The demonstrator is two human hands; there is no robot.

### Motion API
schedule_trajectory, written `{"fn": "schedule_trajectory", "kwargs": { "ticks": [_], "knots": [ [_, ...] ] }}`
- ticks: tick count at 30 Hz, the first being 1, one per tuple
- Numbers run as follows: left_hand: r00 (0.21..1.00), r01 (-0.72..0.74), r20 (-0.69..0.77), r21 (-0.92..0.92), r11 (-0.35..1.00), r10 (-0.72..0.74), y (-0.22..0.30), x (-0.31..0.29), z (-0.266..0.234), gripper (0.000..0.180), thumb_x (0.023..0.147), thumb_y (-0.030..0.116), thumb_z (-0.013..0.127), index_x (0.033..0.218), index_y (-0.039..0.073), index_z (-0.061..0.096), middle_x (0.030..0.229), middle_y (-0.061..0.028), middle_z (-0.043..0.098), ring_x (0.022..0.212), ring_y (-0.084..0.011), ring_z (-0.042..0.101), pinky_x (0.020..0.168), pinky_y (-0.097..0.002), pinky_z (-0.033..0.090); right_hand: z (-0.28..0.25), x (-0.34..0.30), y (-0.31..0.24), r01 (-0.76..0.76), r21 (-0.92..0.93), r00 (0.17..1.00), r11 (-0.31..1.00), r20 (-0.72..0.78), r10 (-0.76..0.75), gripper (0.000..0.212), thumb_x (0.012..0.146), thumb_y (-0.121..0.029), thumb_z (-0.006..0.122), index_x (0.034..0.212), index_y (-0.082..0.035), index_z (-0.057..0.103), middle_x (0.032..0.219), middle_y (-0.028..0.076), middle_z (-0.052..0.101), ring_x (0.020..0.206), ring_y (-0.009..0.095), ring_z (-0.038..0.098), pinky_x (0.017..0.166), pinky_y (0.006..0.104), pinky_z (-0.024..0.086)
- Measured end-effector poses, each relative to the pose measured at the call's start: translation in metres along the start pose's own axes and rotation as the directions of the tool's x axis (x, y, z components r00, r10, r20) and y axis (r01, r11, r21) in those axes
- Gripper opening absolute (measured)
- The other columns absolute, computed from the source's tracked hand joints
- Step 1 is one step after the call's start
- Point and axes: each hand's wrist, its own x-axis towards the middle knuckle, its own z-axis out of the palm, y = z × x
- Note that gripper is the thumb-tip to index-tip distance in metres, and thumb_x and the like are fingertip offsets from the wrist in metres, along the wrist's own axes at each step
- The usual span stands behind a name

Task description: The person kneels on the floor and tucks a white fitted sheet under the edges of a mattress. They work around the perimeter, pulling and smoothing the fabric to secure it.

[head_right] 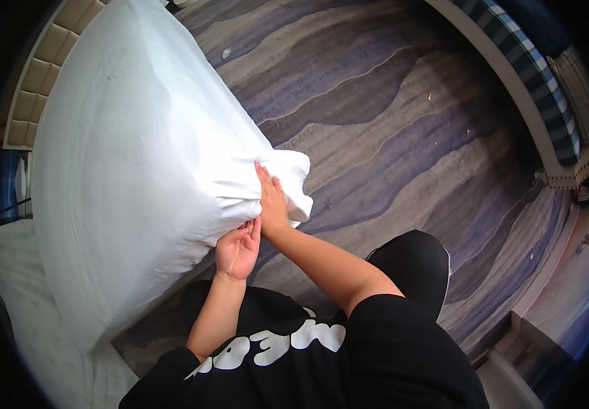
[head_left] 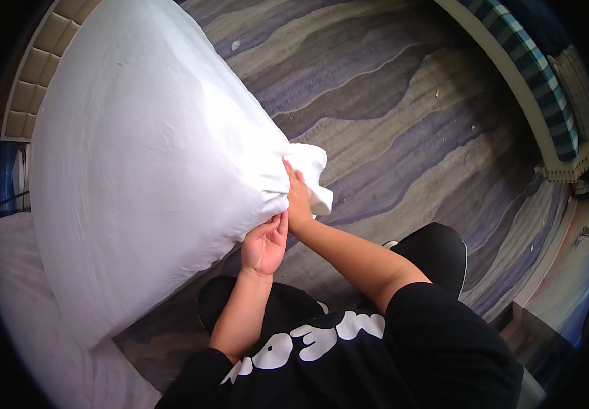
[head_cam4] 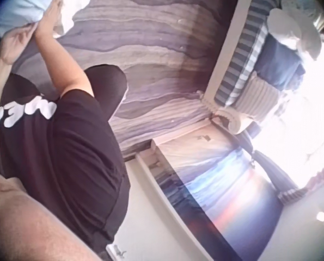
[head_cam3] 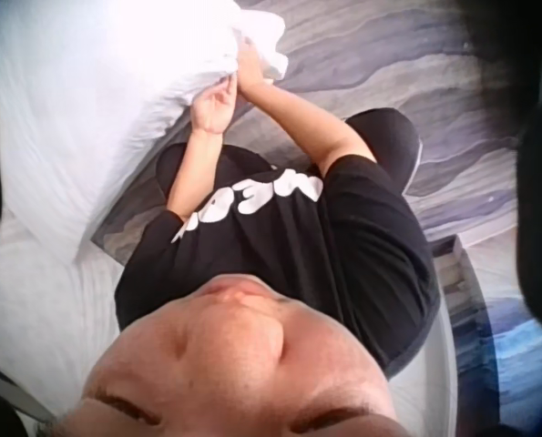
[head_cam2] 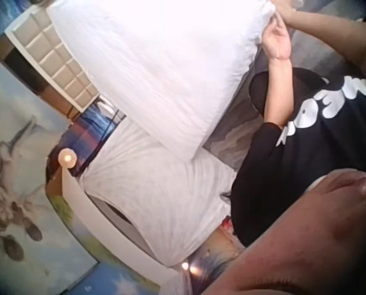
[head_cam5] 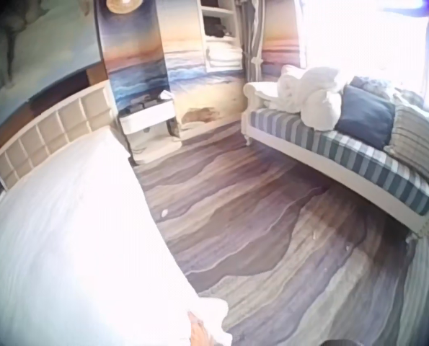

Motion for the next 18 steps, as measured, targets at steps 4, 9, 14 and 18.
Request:
{"fn": "schedule_trajectory", "kwargs": {
  "ticks": [4,9,14,18],
  "knots": [
    [0.999,-0.010,0.044,-0.024,1.000,0.011,0.004,-0.005,-0.005,0.057,0.075,-0.018,0.042,0.130,-0.006,0.046,0.134,-0.0151,0.052,0.131,-0.0274,0.043,0.116,-0.0400,0.030,0.023,-0.002,-0.014,-0.222,0.357,0.972,0.907,0.002,0.237,0.058,0.094,-0.029,0.046,0.145,-0.006,0.033,0.150,0.012,0.036,0.135,0.024,0.039,0.110,0.0421,0.031],
    [0.998,-0.037,0.056,-0.048,0.998,0.039,0.007,-0.011,0.008,0.064,0.074,-0.019,0.040,0.135,-0.004,0.042,0.138,-0.0140,0.049,0.134,-0.0271,0.040,0.118,-0.0411,0.027,0.050,-0.001,-0.051,-0.522,0.778,0.800,0.350,0.304,0.517,0.057,0.094,-0.030,0.046,0.145,-0.006,0.033,0.150,0.012,0.036,0.135,0.024,0.039,0.109,0.0420,0.031],
    [0.996,-0.014,0.082,-0.096,0.995,0.022,0.005,-0.010,0.000,0.068,0.073,-0.020,0.039,0.138,-0.001,0.040,0.141,-0.0123,0.046,0.136,-0.0259,0.038,0.119,-0.0416,0.024,0.067,0.016,-0.044,-0.515,0.855,0.754,0.060,0.419,0.505,0.057,0.094,-0.030,0.045,0.145,-0.007,0.033,0.149,0.012,0.037,0.134,0.024,0.040,0.109,0.0419,0.032],
    [1.000,0.006,0.018,-0.010,1.000,-0.006,0.011,-0.010,-0.001,0.066,0.076,-0.019,0.039,0.139,0.001,0.040,0.144,-0.0112,0.044,0.137,-0.0254,0.038,0.119,-0.0423,0.024,0.073,0.009,-0.050,-0.519,0.848,0.729,-0.105,0.504,0.463,0.057,0.094,-0.031,0.045,0.145,-0.007,0.033,0.149,0.012,0.037,0.134,0.024,0.040,0.108,0.0419,0.033]
  ]
}}
